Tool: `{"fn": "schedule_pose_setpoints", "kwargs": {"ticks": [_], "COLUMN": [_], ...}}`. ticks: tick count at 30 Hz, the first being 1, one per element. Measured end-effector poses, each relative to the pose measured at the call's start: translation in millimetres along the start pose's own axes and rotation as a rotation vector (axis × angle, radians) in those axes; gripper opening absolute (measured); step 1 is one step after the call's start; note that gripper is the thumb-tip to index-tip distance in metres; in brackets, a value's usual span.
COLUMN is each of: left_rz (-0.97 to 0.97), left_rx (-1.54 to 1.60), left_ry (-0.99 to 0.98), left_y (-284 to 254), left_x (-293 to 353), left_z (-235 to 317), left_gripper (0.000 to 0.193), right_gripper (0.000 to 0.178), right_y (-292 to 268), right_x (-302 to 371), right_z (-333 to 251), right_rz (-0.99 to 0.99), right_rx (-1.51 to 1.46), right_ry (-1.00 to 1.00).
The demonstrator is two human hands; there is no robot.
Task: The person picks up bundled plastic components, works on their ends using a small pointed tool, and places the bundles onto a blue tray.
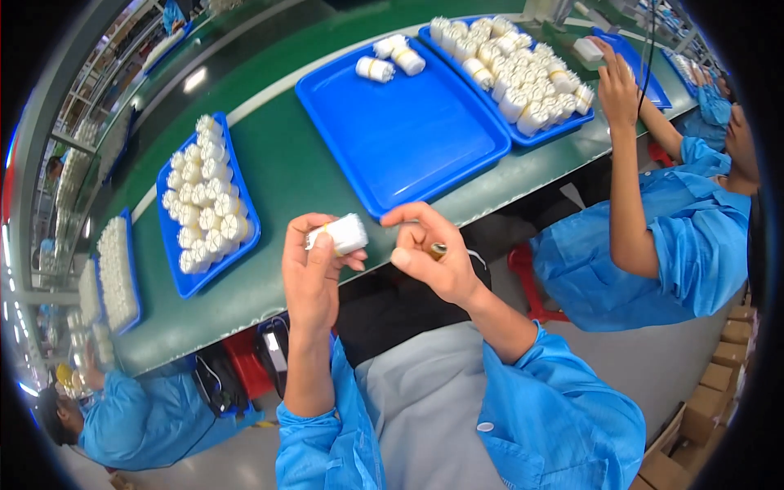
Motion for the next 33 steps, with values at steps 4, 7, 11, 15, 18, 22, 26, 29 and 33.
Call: {"fn": "schedule_pose_setpoints", "kwargs": {"ticks": [4, 7, 11, 15, 18, 22, 26, 29, 33], "left_rz": [0.02, -0.058, -0.104, -0.016, -0.09, -0.132, -0.124, -0.154, -0.218], "left_rx": [0.157, -0.052, -0.769, -0.694, -0.146, -0.038, -0.003, 0.06, 0.185], "left_ry": [-0.041, 0.015, 0.203, 0.056, -0.121, -0.13, -0.14, -0.158, -0.066], "left_y": [13, -4, 8, 3, 3, 4, 6, 6, 11], "left_x": [20, 28, 38, 45, 47, 49, 50, 49, 47], "left_z": [-5, -13, 2, -14, -20, -25, -24, -25, -29], "left_gripper": [0.029, 0.036, 0.051, 0.048, 0.046, 0.049, 0.052, 0.054, 0.049], "right_gripper": [0.046, 0.041, 0.035, 0.035, 0.036, 0.041, 0.042, 0.041, 0.041], "right_y": [15, 15, 8, 13, 6, -1, -3, -1, -4], "right_x": [-5, -1, -1, 1, 0, 0, 1, 2, 3], "right_z": [18, 24, 23, 25, 23, 23, 24, 24, 26], "right_rz": [-0.076, -0.14, -0.192, -0.111, -0.04, -0.059, -0.059, -0.024, -0.012], "right_rx": [-0.038, 0.047, 0.183, 0.063, -0.096, -0.038, -0.027, -0.041, -0.049], "right_ry": [0.133, 0.059, 0.133, 0.174, 0.112, 0.094, 0.091, 0.089, 0.081]}}
Point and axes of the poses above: each hand's wrist, its own x-axis away from the middle knuckle, its own y-axis out of the palm, z = x × y, the point moved 5 cm from there along -x, towards the middle knuckle, and after that the axes turned 11 degrees about -x, right-handed, at the moved point
